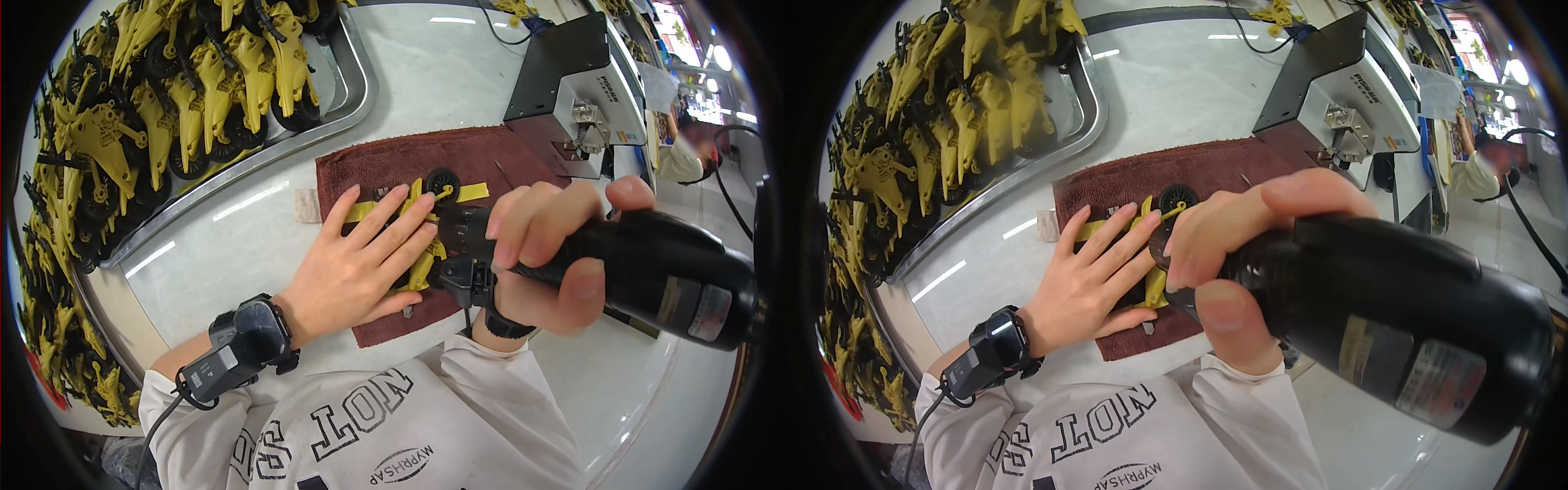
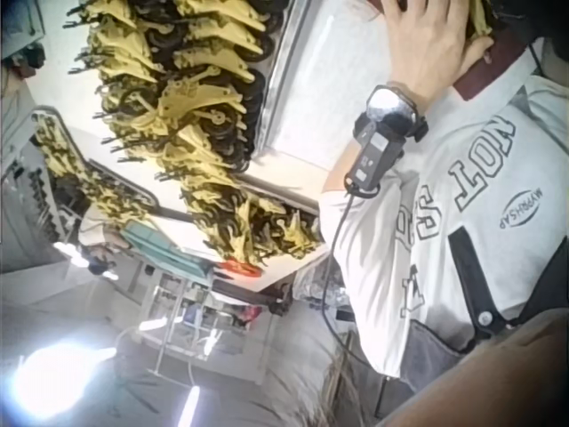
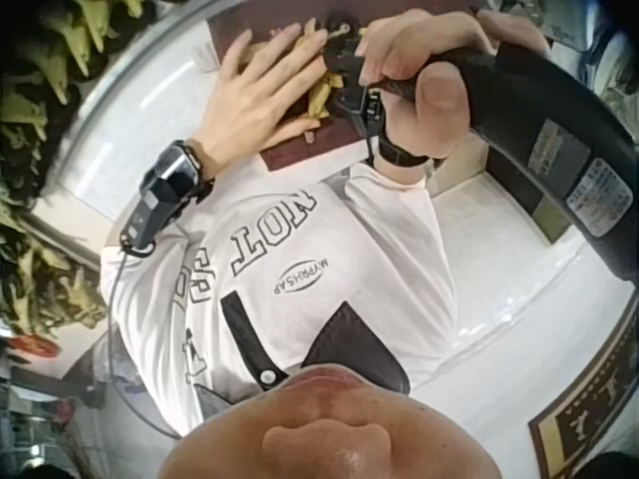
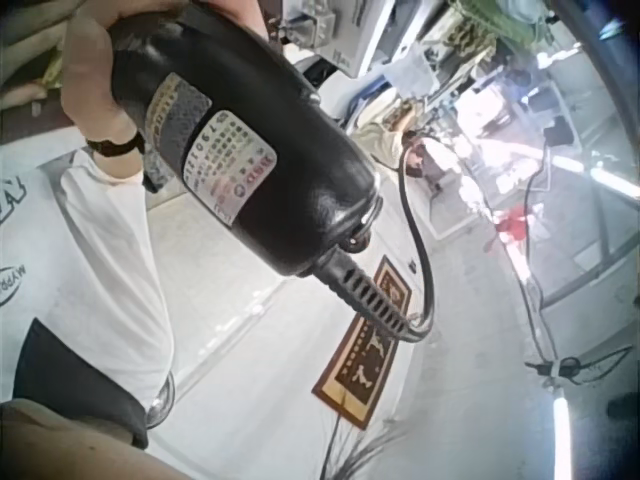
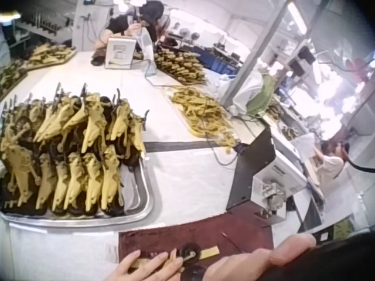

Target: Assembling plastic toy horses by attaching components with an electric screwdriver and placing the finished parts into a storage bin.

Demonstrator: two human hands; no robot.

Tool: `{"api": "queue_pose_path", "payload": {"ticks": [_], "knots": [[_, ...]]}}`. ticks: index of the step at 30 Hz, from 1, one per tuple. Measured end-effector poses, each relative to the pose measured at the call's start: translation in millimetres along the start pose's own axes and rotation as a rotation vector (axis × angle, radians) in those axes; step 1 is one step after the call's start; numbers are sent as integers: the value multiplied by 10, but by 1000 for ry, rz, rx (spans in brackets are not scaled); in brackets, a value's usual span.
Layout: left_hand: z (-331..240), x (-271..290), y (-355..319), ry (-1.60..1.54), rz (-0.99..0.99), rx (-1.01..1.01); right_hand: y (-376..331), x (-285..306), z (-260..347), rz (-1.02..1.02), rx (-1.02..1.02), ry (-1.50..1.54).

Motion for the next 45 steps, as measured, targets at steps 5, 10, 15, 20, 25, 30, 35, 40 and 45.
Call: {"api": "queue_pose_path", "payload": {"ticks": [5,10,15,20,25,30,35,40,45], "knots": [[20,-3,10,-14,3,-1,42,62,-35,229,-85,40],[29,-45,15,66,-13,-33,113,89,-14,354,-106,-4],[3,45,22,77,-1,-18,121,46,132,428,-118,-106],[-73,39,49,97,23,-28,445,1149,898,-723,362,-275],[-25,12,88,103,45,-5,829,1373,185,-648,209,-379],[-44,59,160,101,99,20,482,1046,352,-383,26,-75],[-58,35,236,68,93,7,196,406,355,-129,121,-60],[-14,13,244,50,120,7,194,296,150,-141,-11,-28],[-24,29,242,75,70,-14,241,252,-74,-112,-99,-95]]}}
Point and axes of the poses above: each hand's wrist, its own y-axis towards the middle knuckle, its own x-axis out of the back of the hand, z = x × y, the point moved 2 cm from there along y, towards the middle knuckle, and after that the axes turned 2 degrees about y, right-handed, at the moved point
